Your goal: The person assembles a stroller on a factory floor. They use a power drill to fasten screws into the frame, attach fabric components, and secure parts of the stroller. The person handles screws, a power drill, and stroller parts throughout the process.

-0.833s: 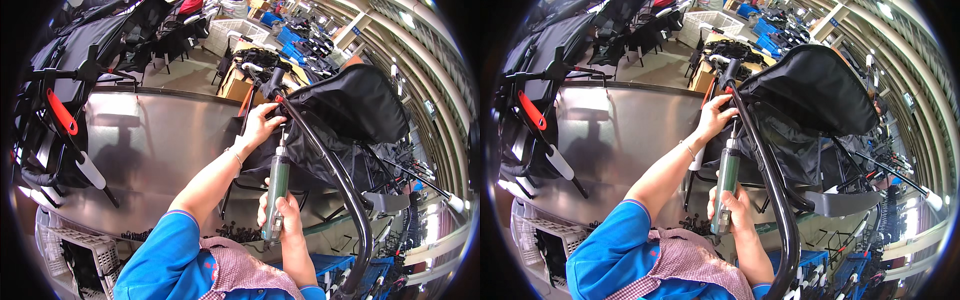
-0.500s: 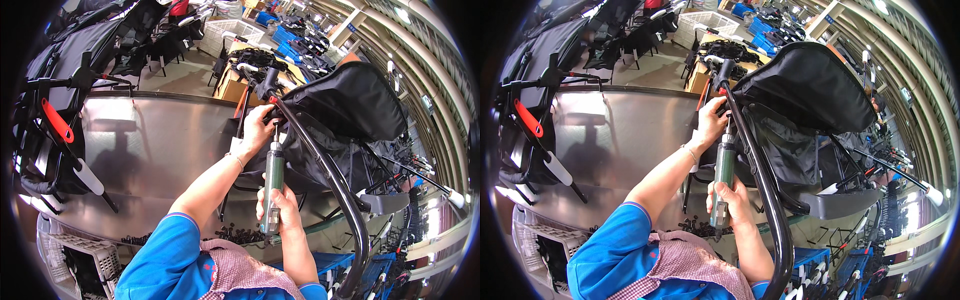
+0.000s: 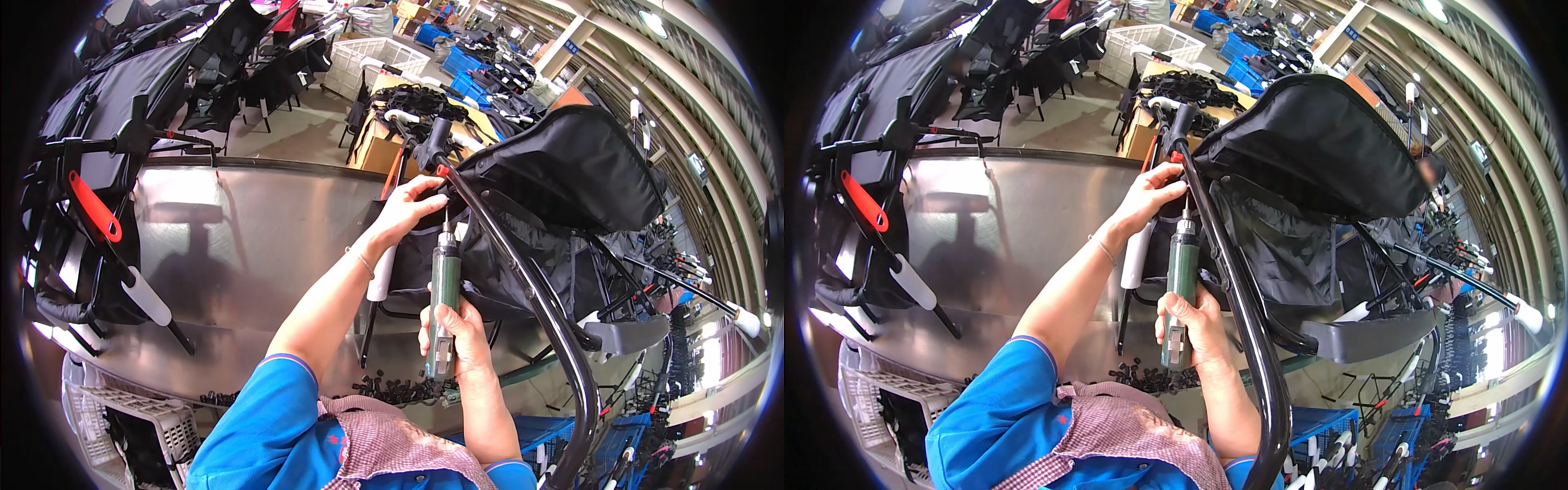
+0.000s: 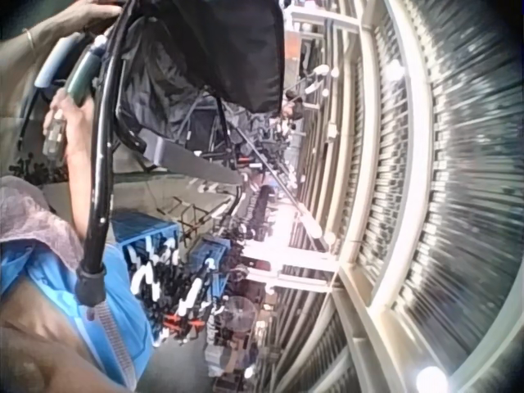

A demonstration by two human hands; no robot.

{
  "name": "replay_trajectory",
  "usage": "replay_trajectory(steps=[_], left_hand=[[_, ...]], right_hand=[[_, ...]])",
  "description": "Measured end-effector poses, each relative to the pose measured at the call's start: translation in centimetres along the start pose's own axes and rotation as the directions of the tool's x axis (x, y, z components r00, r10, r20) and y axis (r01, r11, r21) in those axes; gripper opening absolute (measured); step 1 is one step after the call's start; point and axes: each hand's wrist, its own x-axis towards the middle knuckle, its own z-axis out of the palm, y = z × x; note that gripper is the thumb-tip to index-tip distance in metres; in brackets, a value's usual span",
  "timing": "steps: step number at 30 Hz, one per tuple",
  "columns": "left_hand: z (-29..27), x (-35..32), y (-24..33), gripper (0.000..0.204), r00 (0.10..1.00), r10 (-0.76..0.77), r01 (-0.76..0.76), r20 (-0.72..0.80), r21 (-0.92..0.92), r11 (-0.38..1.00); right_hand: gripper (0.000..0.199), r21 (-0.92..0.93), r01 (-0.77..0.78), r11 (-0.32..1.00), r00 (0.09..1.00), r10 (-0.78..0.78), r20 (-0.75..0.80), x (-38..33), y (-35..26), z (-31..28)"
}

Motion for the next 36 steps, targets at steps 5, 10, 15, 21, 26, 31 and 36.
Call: replay_trajectory(steps=[5,10,15,21,26,31,36], left_hand=[[0.1,0.8,-1.6,0.028,0.998,0.060,-0.059,-0.022,0.028,0.998],[0.2,1.0,-3.1,0.025,0.991,0.101,-0.099,-0.083,0.021,0.995],[1.0,0.8,-3.3,0.023,0.985,0.098,-0.101,-0.142,-0.012,0.995],[1.3,0.8,-3.7,0.023,0.977,0.126,-0.134,-0.174,-0.038,0.990],[1.2,0.8,-3.6,0.022,0.986,0.081,-0.093,-0.145,-0.075,0.993],[1.2,1.1,-3.7,0.020,0.990,0.063,-0.077,-0.129,-0.107,0.991],[0.8,1.5,-3.2,0.019,0.993,0.028,-0.040,-0.117,-0.108,0.993]], right_hand=[[0.060,-0.059,-0.002,0.998,1.000,0.001,-0.018,0.1,-0.3,-0.2],[0.054,-0.174,0.021,0.985,0.999,-0.027,-0.035,0.2,-0.4,-0.4],[0.061,-0.158,-0.007,0.987,1.000,0.004,-0.016,0.3,-1.0,-0.3],[0.075,-0.116,-0.021,0.993,1.000,0.024,0.019,0.4,-1.1,-0.3],[0.080,-0.082,-0.013,0.997,1.000,0.015,0.024,0.4,-0.9,-0.4],[0.082,-0.064,-0.018,0.998,0.999,0.021,0.048,0.4,-1.3,-0.5],[0.082,0.018,-0.046,0.999,0.992,0.044,0.118,0.9,-1.8,-0.6]])
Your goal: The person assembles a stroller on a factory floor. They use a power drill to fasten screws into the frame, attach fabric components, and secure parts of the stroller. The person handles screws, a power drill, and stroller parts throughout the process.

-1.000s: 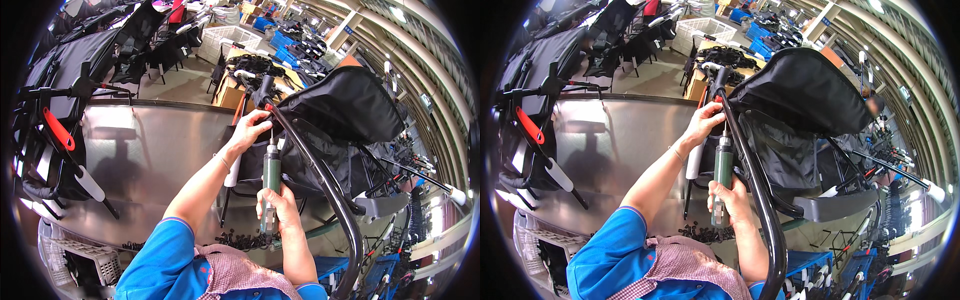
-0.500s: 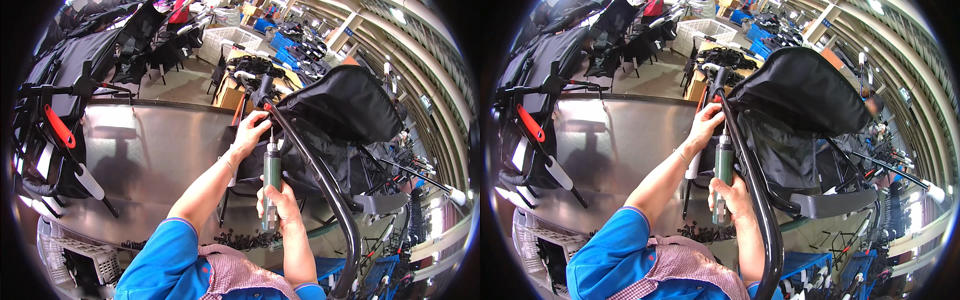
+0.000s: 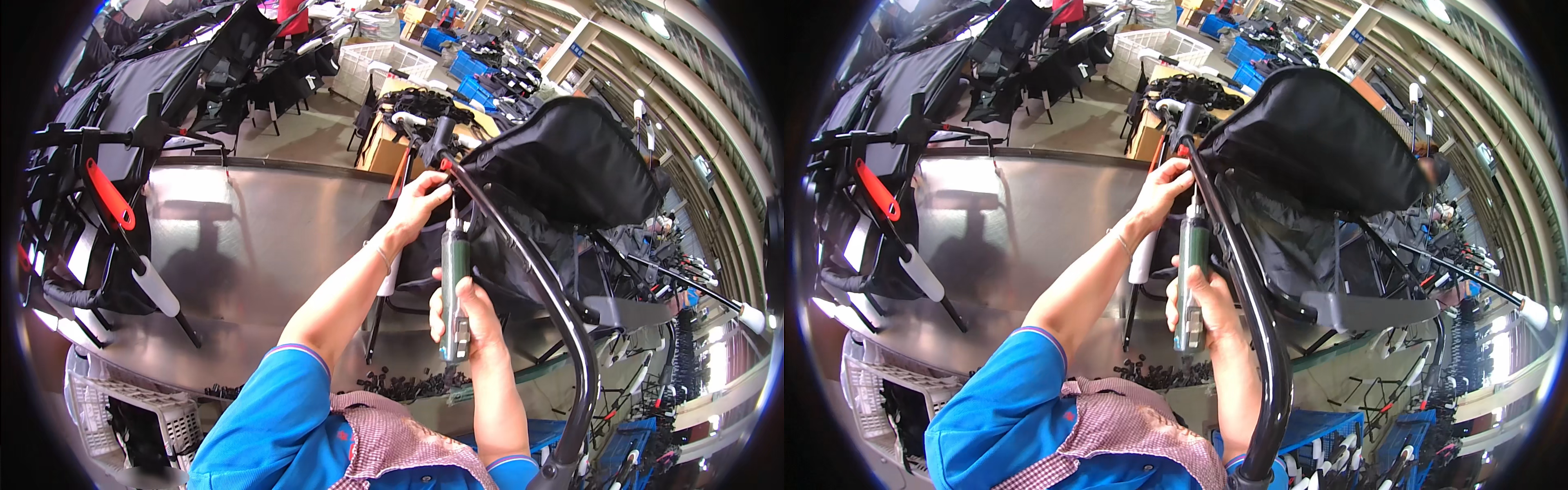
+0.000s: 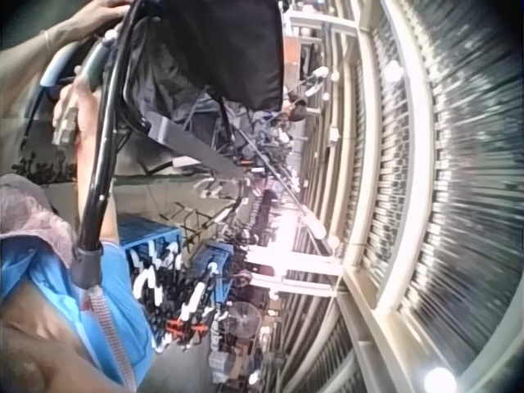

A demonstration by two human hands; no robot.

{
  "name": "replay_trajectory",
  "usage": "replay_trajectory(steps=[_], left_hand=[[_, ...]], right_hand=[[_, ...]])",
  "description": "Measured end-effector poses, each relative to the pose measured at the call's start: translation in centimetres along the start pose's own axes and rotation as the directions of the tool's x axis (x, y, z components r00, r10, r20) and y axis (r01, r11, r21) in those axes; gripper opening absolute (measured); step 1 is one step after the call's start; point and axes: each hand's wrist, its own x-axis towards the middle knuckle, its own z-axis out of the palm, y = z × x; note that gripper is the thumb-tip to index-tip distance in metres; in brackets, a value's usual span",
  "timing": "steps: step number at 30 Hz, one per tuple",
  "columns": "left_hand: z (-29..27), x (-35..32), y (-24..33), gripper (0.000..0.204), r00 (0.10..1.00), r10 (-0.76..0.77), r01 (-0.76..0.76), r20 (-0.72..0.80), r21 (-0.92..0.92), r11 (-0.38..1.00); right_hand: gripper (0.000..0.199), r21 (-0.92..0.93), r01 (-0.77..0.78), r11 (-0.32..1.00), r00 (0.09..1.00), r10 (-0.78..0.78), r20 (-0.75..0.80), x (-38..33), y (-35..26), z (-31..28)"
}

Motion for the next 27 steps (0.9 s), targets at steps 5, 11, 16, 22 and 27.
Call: replay_trajectory(steps=[5,11,16,22,27], left_hand=[[1.7,-0.5,2.5,0.035,0.975,0.187,-0.224,0.123,0.469,0.854],[-9.0,-12.8,4.9,0.025,0.901,-0.215,-0.204,0.377,0.805,0.557],[-18.9,-28.7,7.4,0.013,0.774,-0.632,0.268,-0.029,0.920,0.286],[-22.4,-39.1,12.7,0.013,0.741,-0.619,0.356,-0.260,0.934,0.035],[-23.5,-43.4,12.2,0.022,0.846,-0.460,0.194,-0.270,0.959,-0.207]], right_hand=[[0.077,-0.086,0.075,0.993,0.996,-0.079,-0.042,1.6,0.1,-0.6],[0.087,0.086,0.002,0.996,0.990,-0.014,0.141,0.6,3.4,-0.8],[0.099,-0.059,-0.186,0.981,0.972,0.193,0.133,-3.7,9.7,-1.2],[0.091,-0.082,-0.393,0.916,0.895,0.401,0.197,-5.6,14.8,0.5],[0.078,-0.114,-0.341,0.933,0.889,0.359,0.284,-5.7,15.7,1.1]])
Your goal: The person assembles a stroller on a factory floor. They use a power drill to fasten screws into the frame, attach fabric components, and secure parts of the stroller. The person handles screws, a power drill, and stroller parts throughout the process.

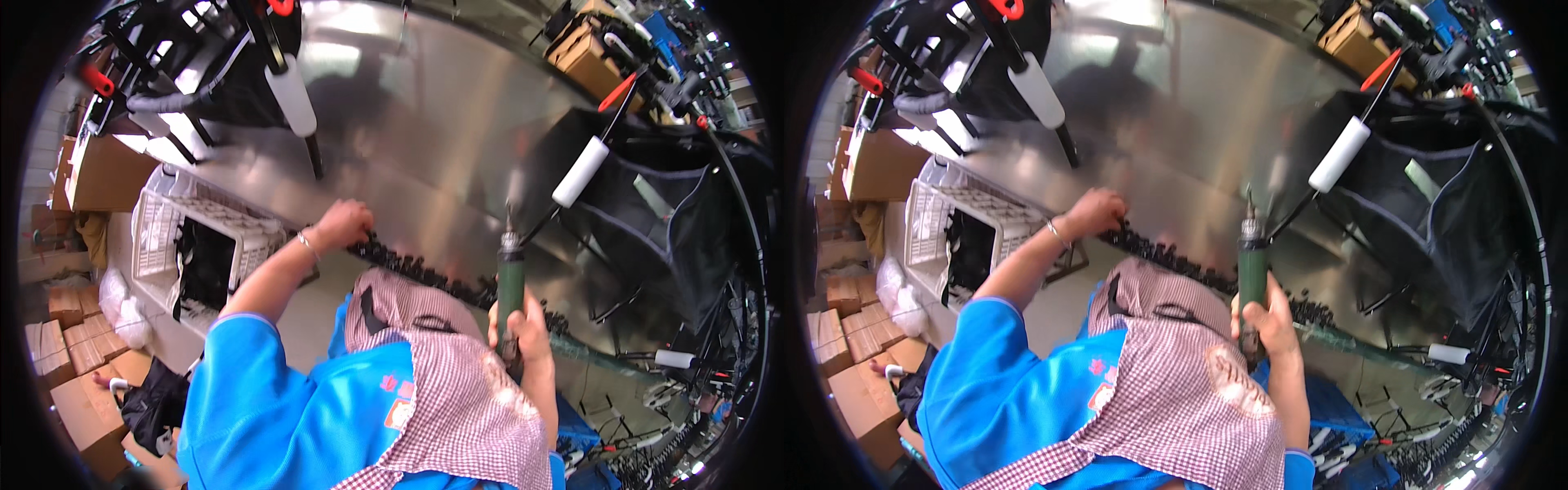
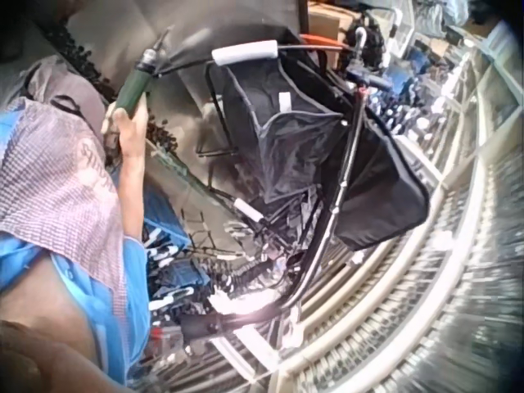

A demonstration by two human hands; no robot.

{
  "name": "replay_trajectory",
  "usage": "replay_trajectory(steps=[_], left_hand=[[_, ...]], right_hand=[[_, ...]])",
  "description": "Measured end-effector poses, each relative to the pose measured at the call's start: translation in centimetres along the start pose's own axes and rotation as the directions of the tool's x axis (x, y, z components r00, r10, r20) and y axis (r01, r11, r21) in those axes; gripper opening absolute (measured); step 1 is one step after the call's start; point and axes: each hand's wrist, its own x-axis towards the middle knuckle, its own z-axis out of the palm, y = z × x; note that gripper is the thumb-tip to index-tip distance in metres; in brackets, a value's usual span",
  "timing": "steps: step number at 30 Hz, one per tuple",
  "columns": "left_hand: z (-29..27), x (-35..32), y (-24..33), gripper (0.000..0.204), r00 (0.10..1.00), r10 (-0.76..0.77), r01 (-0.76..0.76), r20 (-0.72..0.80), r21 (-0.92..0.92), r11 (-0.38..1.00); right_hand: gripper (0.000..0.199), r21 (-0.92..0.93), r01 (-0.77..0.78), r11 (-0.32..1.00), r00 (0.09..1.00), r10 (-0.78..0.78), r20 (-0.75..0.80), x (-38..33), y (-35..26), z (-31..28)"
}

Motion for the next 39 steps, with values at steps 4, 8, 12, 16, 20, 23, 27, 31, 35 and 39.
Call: replay_trajectory(steps=[4,8,12,16,20,23,27,31,35,39], left_hand=[[0.3,0.7,0.4,0.017,0.998,-0.028,0.027,0.060,0.016,1.000],[0.4,0.2,0.5,0.020,0.991,-0.080,0.093,0.104,-0.125,0.988],[0.5,0.1,0.5,0.023,0.977,-0.143,0.168,0.160,-0.158,0.973],[-0.9,0.3,0.9,0.016,0.990,-0.111,0.138,0.091,-0.401,0.906],[-3.5,3.8,4.1,0.007,0.945,-0.260,0.309,0.198,-0.798,0.517],[-5.4,7.1,8.7,0.006,0.969,-0.248,0.074,-0.016,-0.935,0.346],[-7.1,10.5,14.2,0.013,0.964,-0.233,-0.106,-0.126,-0.989,0.099],[-6.7,11.7,17.4,0.016,0.975,-0.148,-0.186,-0.165,-0.972,-0.143],[-5.6,12.4,18.7,0.020,0.973,-0.087,-0.224,-0.213,-0.964,-0.142],[-5.3,12.6,19.8,0.020,0.972,-0.047,-0.235,-0.231,-0.961,-0.143]], right_hand=[[0.069,0.015,0.009,1.000,1.000,-0.009,0.003,-0.1,-0.3,0.8],[0.065,-0.017,0.000,1.000,1.000,0.001,0.030,0.1,-0.2,1.0],[0.061,0.010,-0.016,1.000,0.999,0.016,0.048,0.2,0.3,1.1],[0.064,-0.003,-0.024,1.000,0.999,0.024,0.042,-0.1,0.3,1.0],[0.066,-0.067,-0.001,0.998,0.999,0.004,0.049,-0.4,0.0,1.4],[0.073,-0.118,0.012,0.993,1.000,-0.010,0.020,-0.8,0.2,1.7],[0.081,-0.186,-0.007,0.983,0.997,-0.007,-0.078,-1.4,-0.7,2.2],[0.083,-0.170,0.011,0.985,0.994,-0.030,-0.107,-2.8,-2.2,2.7],[0.081,-0.189,-0.003,0.982,0.990,-0.024,-0.139,-3.8,-2.3,2.5],[0.079,-0.179,-0.012,0.984,0.988,-0.016,-0.155,-4.2,-2.5,2.5]])
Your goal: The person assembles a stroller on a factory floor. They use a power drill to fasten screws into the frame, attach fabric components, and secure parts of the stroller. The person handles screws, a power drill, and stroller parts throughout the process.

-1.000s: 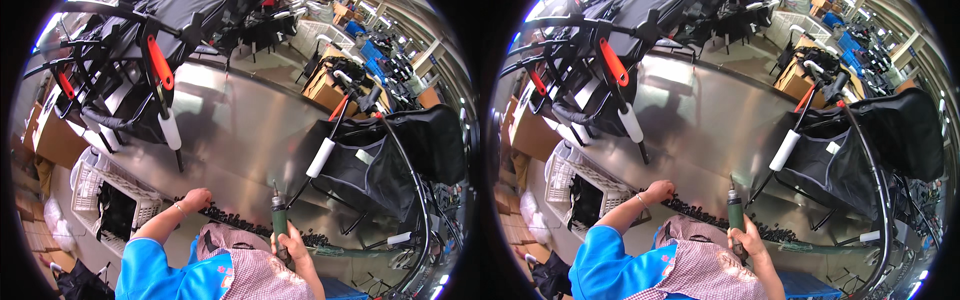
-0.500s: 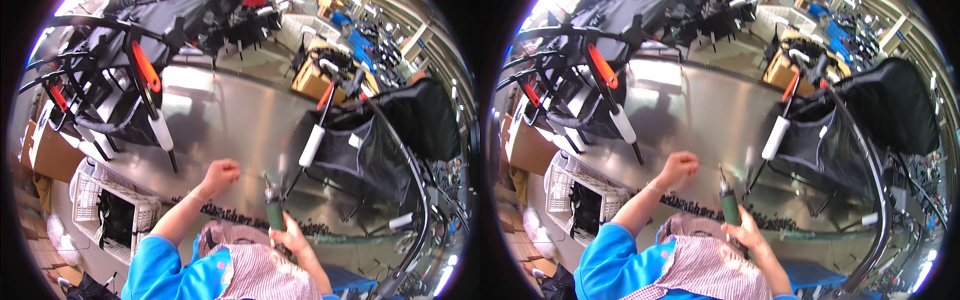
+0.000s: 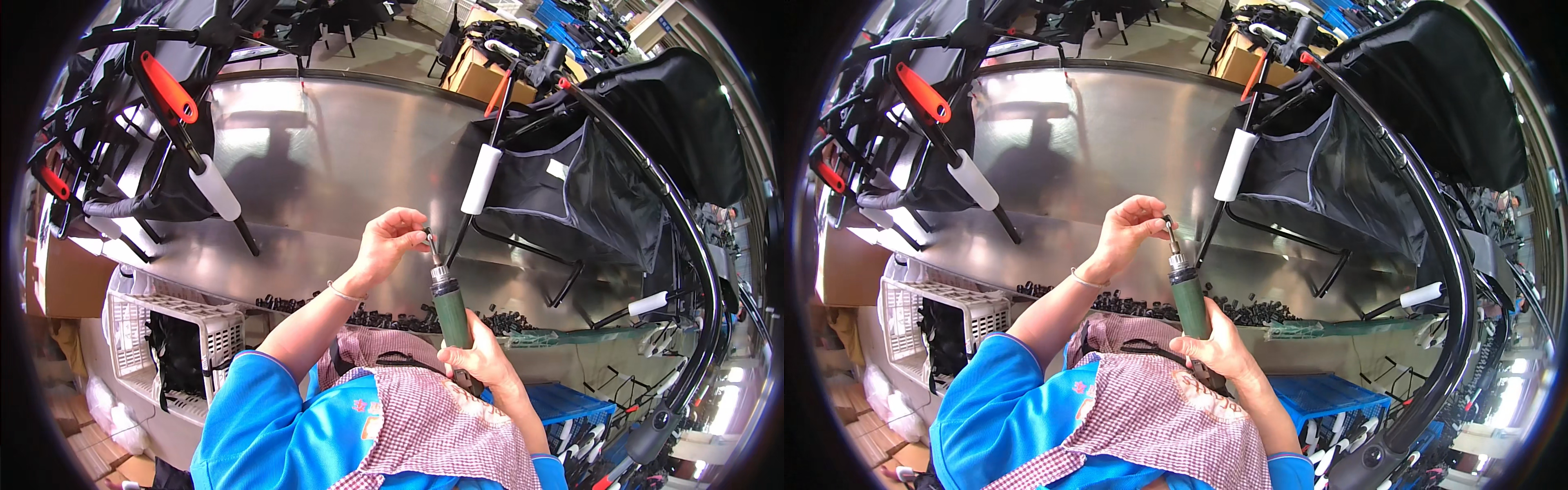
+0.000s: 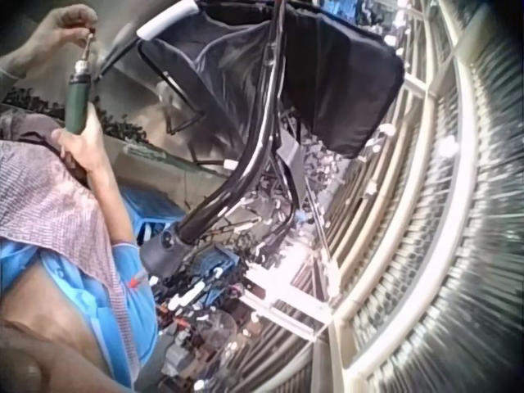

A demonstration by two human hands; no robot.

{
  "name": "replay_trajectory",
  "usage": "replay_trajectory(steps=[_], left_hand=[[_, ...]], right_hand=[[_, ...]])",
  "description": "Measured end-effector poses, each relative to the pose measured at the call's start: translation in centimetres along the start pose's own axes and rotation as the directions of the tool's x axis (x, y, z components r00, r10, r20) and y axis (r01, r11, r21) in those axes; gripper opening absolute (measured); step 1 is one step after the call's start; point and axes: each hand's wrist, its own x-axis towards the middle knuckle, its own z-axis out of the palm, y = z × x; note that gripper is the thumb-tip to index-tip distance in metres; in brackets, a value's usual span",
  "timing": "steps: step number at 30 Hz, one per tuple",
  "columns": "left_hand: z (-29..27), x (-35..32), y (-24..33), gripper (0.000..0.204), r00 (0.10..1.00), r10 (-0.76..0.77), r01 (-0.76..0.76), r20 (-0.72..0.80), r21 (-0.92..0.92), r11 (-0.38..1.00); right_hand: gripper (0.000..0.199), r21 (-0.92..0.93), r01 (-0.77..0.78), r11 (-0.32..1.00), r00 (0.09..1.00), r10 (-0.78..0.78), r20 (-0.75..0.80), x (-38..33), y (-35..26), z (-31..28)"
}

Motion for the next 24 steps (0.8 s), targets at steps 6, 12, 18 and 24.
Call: replay_trajectory(steps=[6,12,18,24], left_hand=[[0.7,0.0,-0.5,0.021,0.999,0.054,-0.054,0.006,0.023,0.998],[1.4,0.5,-1.0,0.020,0.991,0.128,-0.128,0.026,0.026,0.991],[1.6,1.4,-0.4,0.020,0.923,0.325,-0.382,0.207,0.393,0.836],[3.1,2.8,2.7,0.026,0.809,0.306,-0.588,0.502,0.689,0.424]], right_hand=[[0.076,0.040,-0.019,0.999,1.000,0.018,0.023,-0.4,-0.5,-0.2],[0.076,0.110,-0.017,0.994,0.999,0.012,0.049,-0.5,-0.9,-0.5],[0.076,0.140,-0.032,0.990,0.998,0.024,0.064,-0.5,-0.5,-1.2],[0.074,0.229,-0.082,0.970,0.996,0.087,-0.012,-0.6,-1.2,-0.9]])
